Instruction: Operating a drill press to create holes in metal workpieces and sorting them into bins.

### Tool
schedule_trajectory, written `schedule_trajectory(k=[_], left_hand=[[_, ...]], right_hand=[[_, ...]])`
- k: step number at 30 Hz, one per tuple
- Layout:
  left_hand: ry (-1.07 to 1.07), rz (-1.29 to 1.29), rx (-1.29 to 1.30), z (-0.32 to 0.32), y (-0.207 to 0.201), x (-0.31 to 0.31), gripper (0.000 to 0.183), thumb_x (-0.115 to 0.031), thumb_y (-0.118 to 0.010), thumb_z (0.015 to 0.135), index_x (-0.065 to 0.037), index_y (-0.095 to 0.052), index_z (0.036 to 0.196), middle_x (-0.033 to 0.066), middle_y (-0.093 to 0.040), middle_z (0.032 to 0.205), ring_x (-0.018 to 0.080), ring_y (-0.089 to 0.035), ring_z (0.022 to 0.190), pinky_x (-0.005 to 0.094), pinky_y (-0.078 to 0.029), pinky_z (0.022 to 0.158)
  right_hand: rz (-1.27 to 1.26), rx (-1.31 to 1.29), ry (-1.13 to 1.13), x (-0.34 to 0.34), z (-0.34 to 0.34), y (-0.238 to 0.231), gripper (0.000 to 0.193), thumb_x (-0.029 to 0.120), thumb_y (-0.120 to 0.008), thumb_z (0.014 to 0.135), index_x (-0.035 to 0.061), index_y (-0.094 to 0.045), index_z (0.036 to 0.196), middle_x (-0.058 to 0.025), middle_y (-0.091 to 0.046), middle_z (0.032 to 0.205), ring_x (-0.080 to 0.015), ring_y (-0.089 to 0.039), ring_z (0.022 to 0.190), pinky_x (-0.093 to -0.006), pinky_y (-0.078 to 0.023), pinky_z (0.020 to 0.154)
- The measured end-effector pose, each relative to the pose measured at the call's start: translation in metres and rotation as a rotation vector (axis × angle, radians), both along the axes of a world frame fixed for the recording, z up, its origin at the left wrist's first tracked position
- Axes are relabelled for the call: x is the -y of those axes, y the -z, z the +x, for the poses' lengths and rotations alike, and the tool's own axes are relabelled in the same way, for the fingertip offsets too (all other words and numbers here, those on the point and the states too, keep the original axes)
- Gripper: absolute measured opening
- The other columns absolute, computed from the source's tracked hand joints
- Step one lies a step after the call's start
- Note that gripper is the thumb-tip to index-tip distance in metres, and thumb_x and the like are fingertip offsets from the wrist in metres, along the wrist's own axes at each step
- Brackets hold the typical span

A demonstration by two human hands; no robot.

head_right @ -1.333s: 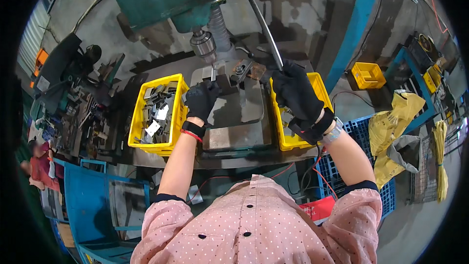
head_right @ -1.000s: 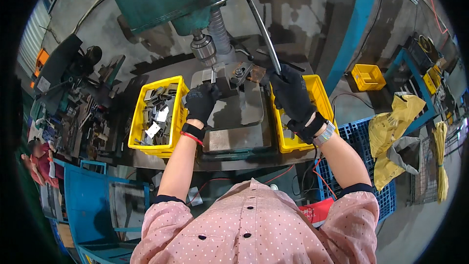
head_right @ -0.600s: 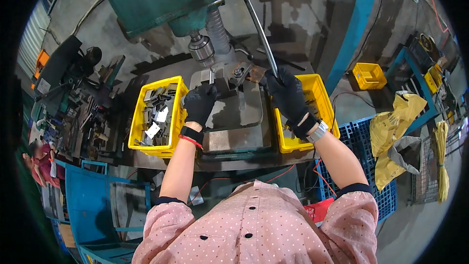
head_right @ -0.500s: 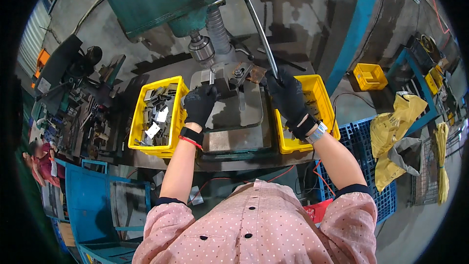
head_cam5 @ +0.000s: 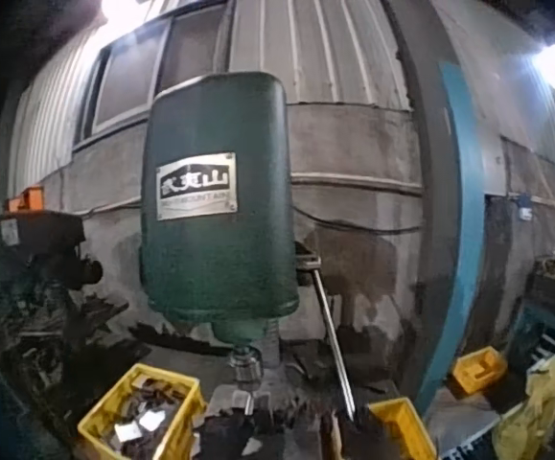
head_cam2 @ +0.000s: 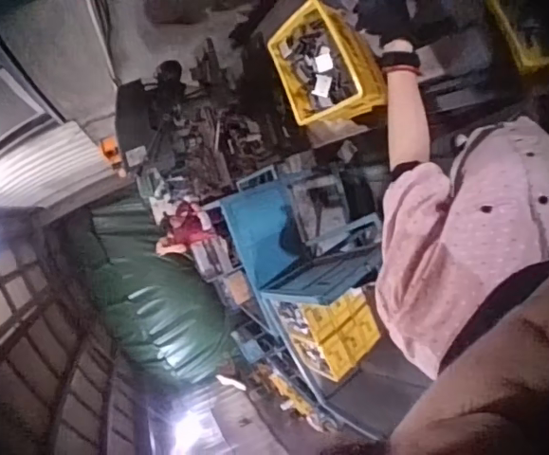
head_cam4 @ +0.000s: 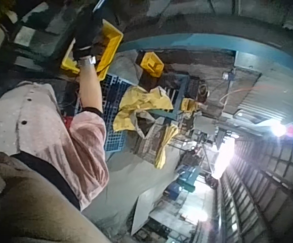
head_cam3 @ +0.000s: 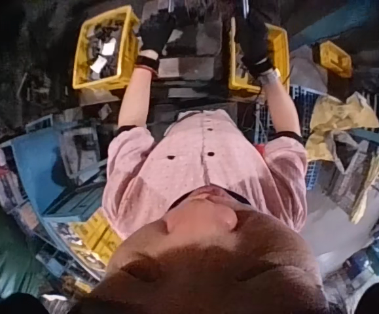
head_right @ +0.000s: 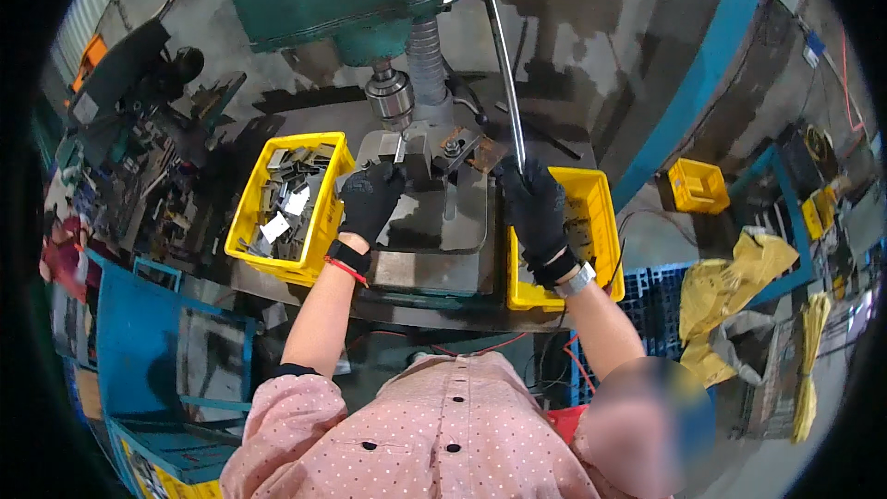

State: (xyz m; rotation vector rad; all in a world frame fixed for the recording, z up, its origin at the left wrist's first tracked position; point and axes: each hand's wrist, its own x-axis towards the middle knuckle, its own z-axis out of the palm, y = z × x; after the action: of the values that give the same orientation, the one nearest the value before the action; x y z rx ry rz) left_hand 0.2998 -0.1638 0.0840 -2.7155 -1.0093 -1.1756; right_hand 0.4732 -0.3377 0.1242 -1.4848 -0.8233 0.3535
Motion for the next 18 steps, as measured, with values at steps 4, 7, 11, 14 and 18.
schedule_trajectory(k=[4, 7, 11, 14, 18], left_hand=[[-0.022, 0.016, 0.0, 0.001, 0.006, -0.001, 0.019, -0.026, -0.062, 0.08, -0.01, -0.062, 0.071, 0.0116, -0.06, 0.063, 0.0303, -0.059, 0.059, 0.0414, -0.045, 0.055], [-0.052, 0.043, 0.025, 0.003, 0.01, -0.001, 0.02, -0.027, -0.062, 0.08, -0.01, -0.061, 0.07, 0.0112, -0.059, 0.062, 0.0302, -0.059, 0.059, 0.0412, -0.045, 0.055], [-0.06, 0.042, 0.039, 0.002, 0.014, -0.002, 0.02, -0.027, -0.062, 0.08, -0.009, -0.062, 0.072, 0.0112, -0.059, 0.061, 0.0298, -0.059, 0.059, 0.0407, -0.045, 0.055], [-0.047, 0.041, 0.048, 0.003, 0.012, -0.001, 0.018, -0.026, -0.062, 0.08, -0.009, -0.062, 0.074, 0.0118, -0.06, 0.063, 0.0296, -0.06, 0.061, 0.0409, -0.046, 0.055], [-0.093, -0.014, 0.008, 0.001, 0.008, 0.002, 0.016, -0.025, -0.063, 0.078, -0.009, -0.063, 0.076, 0.0128, -0.061, 0.066, 0.0299, -0.06, 0.064, 0.0416, -0.046, 0.056]], right_hand=[[0.013, -0.085, -0.027, 0.0, -0.004, -0.003, 0.015, 0.018, -0.056, 0.09, 0.0045, -0.061, 0.093, -0.0004, -0.058, 0.069, -0.0079, -0.051, 0.06, -0.0225, -0.037, 0.051], [0.037, 0.035, 0.007, -0.003, 0.001, 0.002, 0.014, 0.016, -0.055, 0.09, 0.0047, -0.06, 0.095, 0.0014, -0.051, 0.061, -0.0046, -0.045, 0.048, -0.0208, -0.034, 0.042], [0.041, -0.012, -0.032, -0.002, 0.0, 0.003, 0.013, 0.016, -0.056, 0.089, 0.0039, -0.061, 0.093, -0.0006, -0.055, 0.064, -0.0058, -0.049, 0.054, -0.0221, -0.034, 0.044], [0.083, 0.015, -0.045, -0.001, 0.003, 0.008, 0.013, 0.014, -0.056, 0.089, 0.0034, -0.061, 0.093, 0.0002, -0.054, 0.063, -0.0052, -0.048, 0.053, -0.0216, -0.033, 0.044], [0.162, -0.035, -0.1, -0.002, 0.003, 0.013, 0.011, 0.014, -0.056, 0.089, 0.0039, -0.061, 0.091, 0.0015, -0.051, 0.062, -0.0045, -0.045, 0.054, -0.0214, -0.032, 0.045]])
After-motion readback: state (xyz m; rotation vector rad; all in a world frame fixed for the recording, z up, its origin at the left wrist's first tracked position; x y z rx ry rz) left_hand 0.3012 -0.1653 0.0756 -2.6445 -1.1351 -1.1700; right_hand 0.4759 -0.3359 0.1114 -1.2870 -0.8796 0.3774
